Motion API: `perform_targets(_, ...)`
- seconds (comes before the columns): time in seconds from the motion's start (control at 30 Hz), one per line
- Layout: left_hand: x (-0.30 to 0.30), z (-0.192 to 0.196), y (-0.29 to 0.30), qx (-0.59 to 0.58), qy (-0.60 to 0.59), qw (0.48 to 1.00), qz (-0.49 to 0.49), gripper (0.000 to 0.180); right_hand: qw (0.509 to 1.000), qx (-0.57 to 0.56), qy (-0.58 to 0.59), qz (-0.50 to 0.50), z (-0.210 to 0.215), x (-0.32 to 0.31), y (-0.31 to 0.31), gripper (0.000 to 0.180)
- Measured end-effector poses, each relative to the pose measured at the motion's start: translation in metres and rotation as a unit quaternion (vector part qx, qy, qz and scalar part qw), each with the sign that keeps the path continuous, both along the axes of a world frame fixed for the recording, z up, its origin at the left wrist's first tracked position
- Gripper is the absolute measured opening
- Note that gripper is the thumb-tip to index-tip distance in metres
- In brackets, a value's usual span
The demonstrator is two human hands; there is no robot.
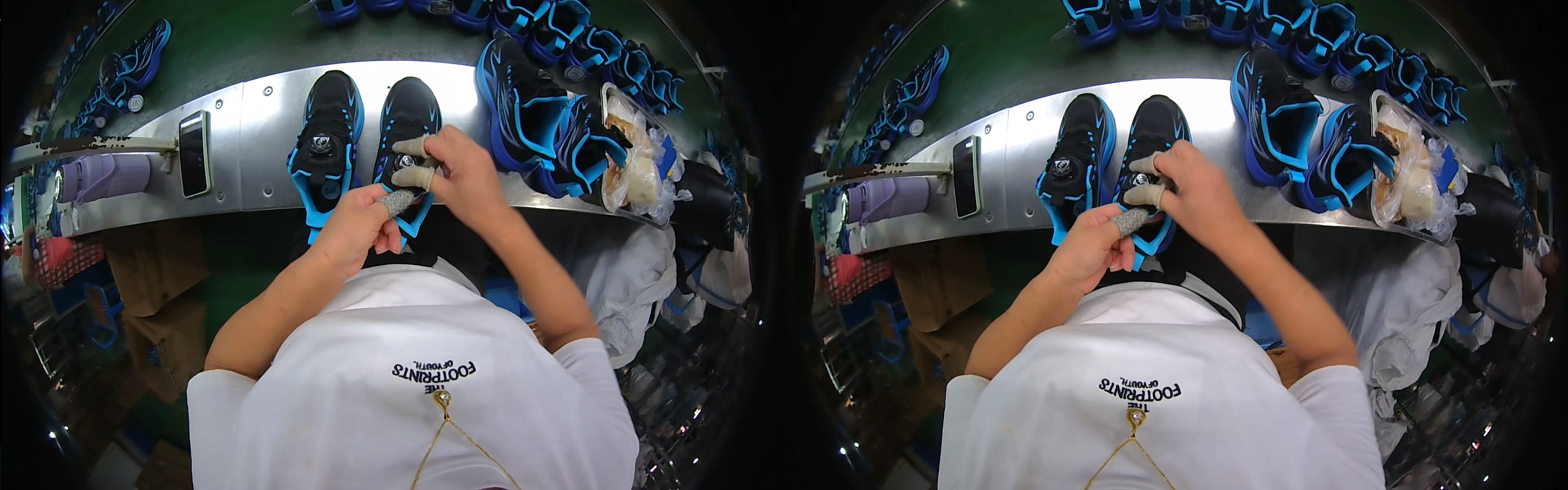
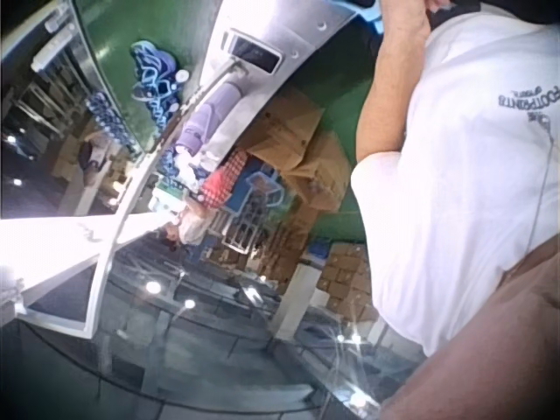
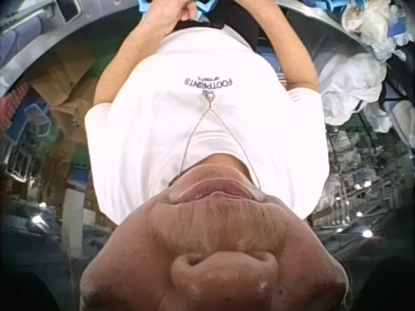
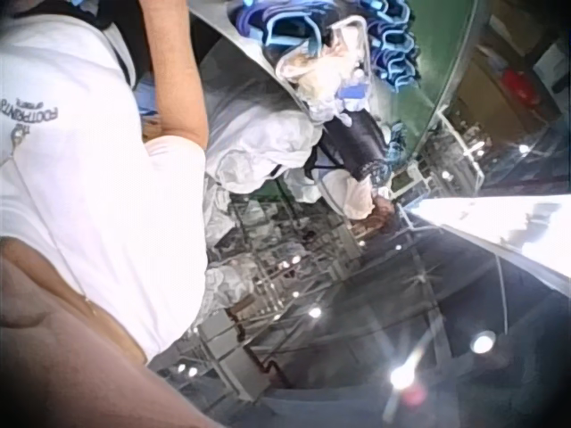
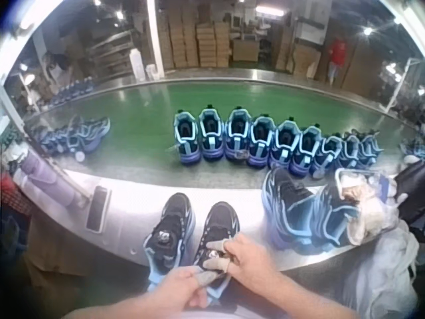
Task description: The person processes athletic shoes on an assembly line by picking up shoes from the workstation, adjusting and pressing the rotary dial lacing mechanisms by hand, and placing the shoes onto the conveyor belt.
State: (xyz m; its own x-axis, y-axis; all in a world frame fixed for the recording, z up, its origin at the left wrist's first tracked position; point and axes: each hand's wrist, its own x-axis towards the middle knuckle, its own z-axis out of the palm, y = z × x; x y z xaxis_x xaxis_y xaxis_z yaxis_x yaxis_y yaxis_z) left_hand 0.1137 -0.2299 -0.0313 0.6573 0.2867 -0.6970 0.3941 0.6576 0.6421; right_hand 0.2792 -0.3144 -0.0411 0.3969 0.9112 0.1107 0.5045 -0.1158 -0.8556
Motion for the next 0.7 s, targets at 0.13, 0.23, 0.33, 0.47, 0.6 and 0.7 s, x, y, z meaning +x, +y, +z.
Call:
perform_targets(0.13,0.002,0.005,0.005,-0.022,0.0,1.0,-0.018,0.022,0.981,-0.011,-0.031,0.193,0.011,0.04,0.019,0.036)
perform_targets(0.23,0.005,0.004,0.0,-0.023,-0.003,1.0,-0.007,0.022,0.961,-0.081,0.006,0.264,0.021,0.042,0.021,0.037)
perform_targets(0.33,0.01,0.004,-0.011,0.004,0.026,0.999,0.04,0.021,0.968,-0.036,-0.014,0.247,0.012,0.032,0.017,0.035)
perform_targets(0.47,0.008,0.003,-0.015,0.004,0.049,0.996,0.068,0.021,0.998,0.013,-0.053,-0.024,-0.008,-0.011,0.001,0.034)
perform_targets(0.6,0.003,0.007,0.001,-0.013,-0.007,1.0,-0.014,0.022,0.991,-0.075,-0.007,0.112,0.017,0.019,0.011,0.033)
perform_targets(0.7,0.003,0.001,-0.001,-0.023,-0.016,1.0,0.003,0.022,0.976,-0.055,0.012,0.208,0.014,0.034,0.016,0.034)
